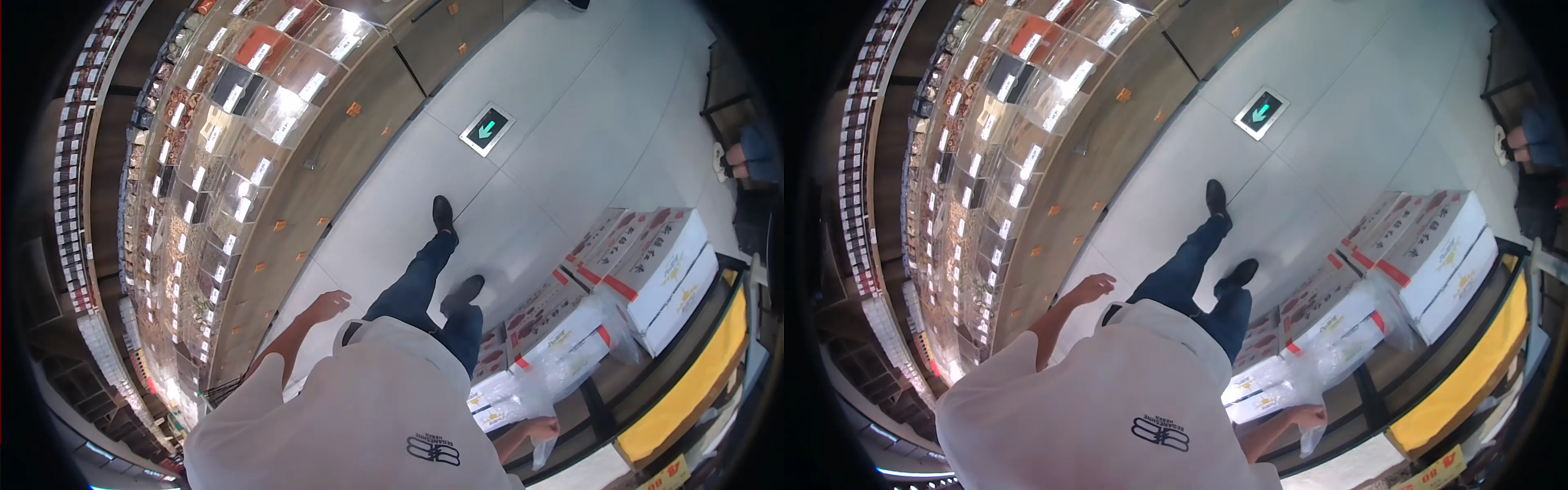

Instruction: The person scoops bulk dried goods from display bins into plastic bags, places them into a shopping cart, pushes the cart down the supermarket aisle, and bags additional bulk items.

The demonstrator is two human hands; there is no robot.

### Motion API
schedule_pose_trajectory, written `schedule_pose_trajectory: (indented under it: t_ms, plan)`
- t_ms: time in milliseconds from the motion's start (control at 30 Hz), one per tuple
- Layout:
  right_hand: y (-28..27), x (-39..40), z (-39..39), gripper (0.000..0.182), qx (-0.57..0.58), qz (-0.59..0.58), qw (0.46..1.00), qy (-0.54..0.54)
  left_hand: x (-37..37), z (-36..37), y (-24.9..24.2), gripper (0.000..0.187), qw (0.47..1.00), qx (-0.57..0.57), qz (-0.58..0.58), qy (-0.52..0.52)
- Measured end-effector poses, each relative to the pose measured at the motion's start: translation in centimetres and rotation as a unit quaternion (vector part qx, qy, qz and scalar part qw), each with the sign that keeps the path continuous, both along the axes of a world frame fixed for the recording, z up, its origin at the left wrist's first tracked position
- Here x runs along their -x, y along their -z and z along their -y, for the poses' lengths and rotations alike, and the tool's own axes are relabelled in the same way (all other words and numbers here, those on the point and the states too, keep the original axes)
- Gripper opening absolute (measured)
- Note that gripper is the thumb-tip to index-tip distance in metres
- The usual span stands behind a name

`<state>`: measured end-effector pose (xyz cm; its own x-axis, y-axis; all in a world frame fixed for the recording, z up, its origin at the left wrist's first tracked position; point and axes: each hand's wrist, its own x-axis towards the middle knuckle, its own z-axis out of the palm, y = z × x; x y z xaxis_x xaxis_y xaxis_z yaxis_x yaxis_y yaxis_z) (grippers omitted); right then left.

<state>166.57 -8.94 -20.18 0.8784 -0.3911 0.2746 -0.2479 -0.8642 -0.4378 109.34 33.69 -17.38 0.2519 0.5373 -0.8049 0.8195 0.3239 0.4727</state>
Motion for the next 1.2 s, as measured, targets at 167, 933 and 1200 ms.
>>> schedule_pose_trajectory:
  t_ms: [167,933,1200]
  plan:
    - [-10.0,2.6,-28.0,0.010,-0.137,-0.066,0.905,-0.397,-5.1,-5.3,2.5,0.029,0.992,-0.038,0.098,-0.063]
    - [-24.2,8.3,-81.7,0.022,-0.538,-0.548,0.258,-0.586,-17.0,-33.4,-7.0,0.077,0.702,0.185,0.507,-0.465]
    - [-22.6,2.6,-97.1,0.024,-0.367,-0.657,0.204,-0.626,-20.8,-38.7,-11.3,0.043,0.770,0.010,0.386,-0.507]
